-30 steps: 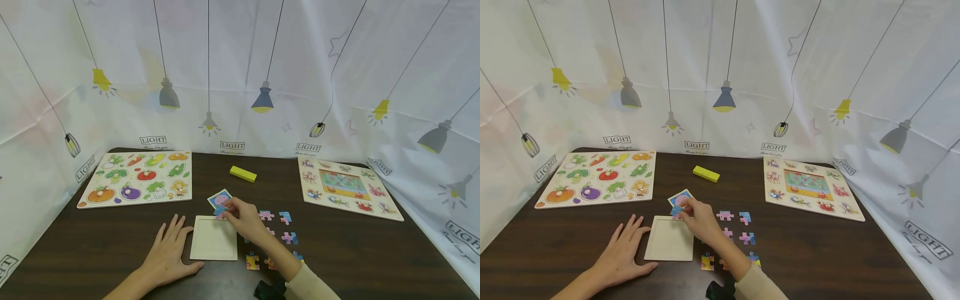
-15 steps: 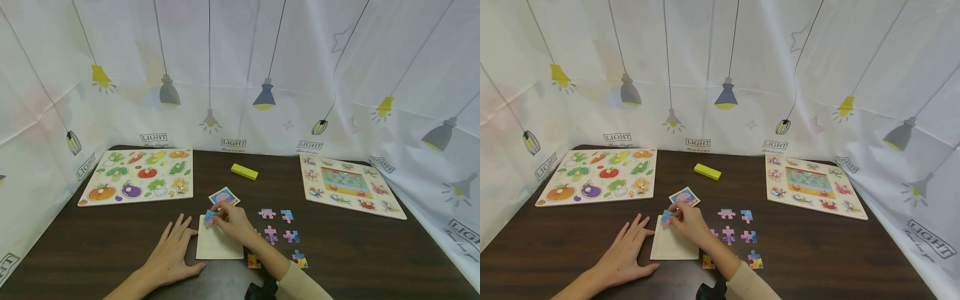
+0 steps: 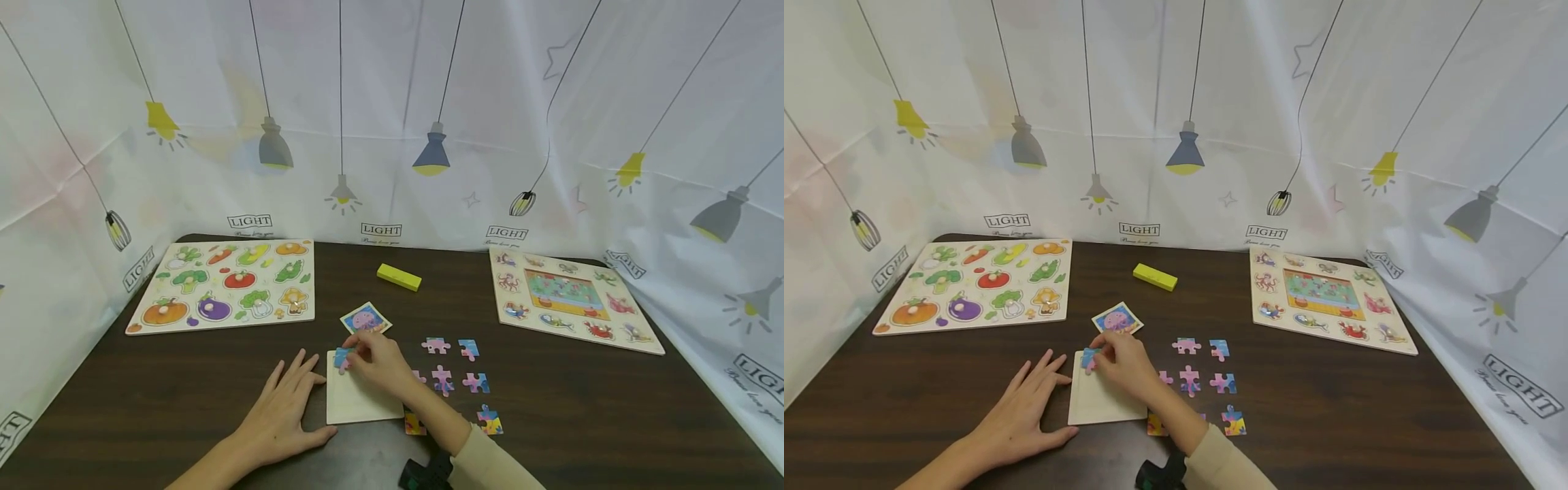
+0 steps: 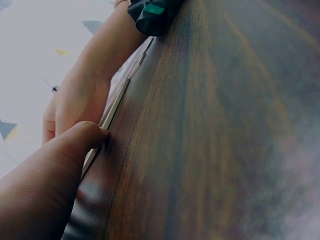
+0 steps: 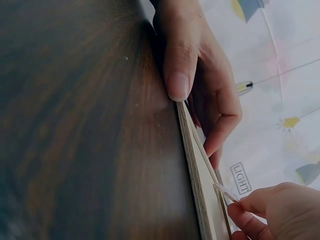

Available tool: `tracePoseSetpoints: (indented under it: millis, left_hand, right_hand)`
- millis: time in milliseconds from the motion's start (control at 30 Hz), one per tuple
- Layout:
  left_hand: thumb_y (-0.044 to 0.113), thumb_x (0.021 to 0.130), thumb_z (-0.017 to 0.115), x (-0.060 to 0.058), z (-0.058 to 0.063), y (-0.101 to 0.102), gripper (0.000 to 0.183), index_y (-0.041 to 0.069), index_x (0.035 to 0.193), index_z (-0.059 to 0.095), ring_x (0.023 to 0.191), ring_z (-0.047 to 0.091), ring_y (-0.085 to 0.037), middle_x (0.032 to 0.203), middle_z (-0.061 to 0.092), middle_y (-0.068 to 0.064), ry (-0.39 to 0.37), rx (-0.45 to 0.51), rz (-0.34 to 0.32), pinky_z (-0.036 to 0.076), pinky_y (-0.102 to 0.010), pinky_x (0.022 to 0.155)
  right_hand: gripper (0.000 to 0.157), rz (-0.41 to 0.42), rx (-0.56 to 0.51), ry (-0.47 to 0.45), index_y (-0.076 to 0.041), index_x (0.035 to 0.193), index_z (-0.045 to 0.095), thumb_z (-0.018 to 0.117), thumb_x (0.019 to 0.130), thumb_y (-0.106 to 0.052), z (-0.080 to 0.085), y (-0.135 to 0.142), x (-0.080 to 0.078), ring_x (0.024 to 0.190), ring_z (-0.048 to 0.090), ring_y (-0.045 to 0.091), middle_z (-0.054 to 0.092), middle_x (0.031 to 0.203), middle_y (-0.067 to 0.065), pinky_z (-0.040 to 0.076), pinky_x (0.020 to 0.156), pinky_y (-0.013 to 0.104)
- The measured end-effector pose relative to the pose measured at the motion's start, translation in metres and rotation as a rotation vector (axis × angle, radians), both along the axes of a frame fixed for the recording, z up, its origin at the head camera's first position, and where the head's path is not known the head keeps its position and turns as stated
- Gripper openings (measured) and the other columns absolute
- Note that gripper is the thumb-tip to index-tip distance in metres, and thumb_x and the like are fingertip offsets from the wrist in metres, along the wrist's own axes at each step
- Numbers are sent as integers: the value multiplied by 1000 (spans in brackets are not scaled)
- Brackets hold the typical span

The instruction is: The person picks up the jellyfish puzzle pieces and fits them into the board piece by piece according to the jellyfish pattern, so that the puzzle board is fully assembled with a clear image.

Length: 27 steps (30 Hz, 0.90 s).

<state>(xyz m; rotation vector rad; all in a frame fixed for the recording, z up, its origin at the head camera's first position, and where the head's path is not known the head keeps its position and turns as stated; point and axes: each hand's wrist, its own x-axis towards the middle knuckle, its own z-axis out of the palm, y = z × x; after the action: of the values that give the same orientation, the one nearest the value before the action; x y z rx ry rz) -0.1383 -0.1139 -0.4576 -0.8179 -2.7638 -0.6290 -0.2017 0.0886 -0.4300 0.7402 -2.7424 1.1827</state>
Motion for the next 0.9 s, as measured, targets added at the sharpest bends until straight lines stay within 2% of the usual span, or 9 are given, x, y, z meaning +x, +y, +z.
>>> tracePoseSetpoints:
  millis: [200,467,900]
  left_hand:
    - [67,71,60,-1,0,0,66,15,112,53,135,22,-30,140,39,-12,10,1,0,16,-55,104]
    - [66,73,59,-2,-1,0,69,14,118,52,135,23,-28,139,40,-9,25,-5,0,16,-55,104]
    - [67,75,55,-1,0,-1,76,15,129,50,134,24,-30,141,38,-10,27,-32,-11,18,-57,103]
  right_hand:
    - [11,11,15,9,-11,96,66,62,85,-11,0,-1,0,73,50,8,58,77,-7,43,65,23]
    - [11,17,51,70,-12,93,68,63,84,-10,-2,-1,1,74,46,10,56,75,-7,39,66,23]
    - [11,62,101,152,-9,93,68,64,83,-10,-5,-2,1,78,50,11,59,78,-3,42,72,27]
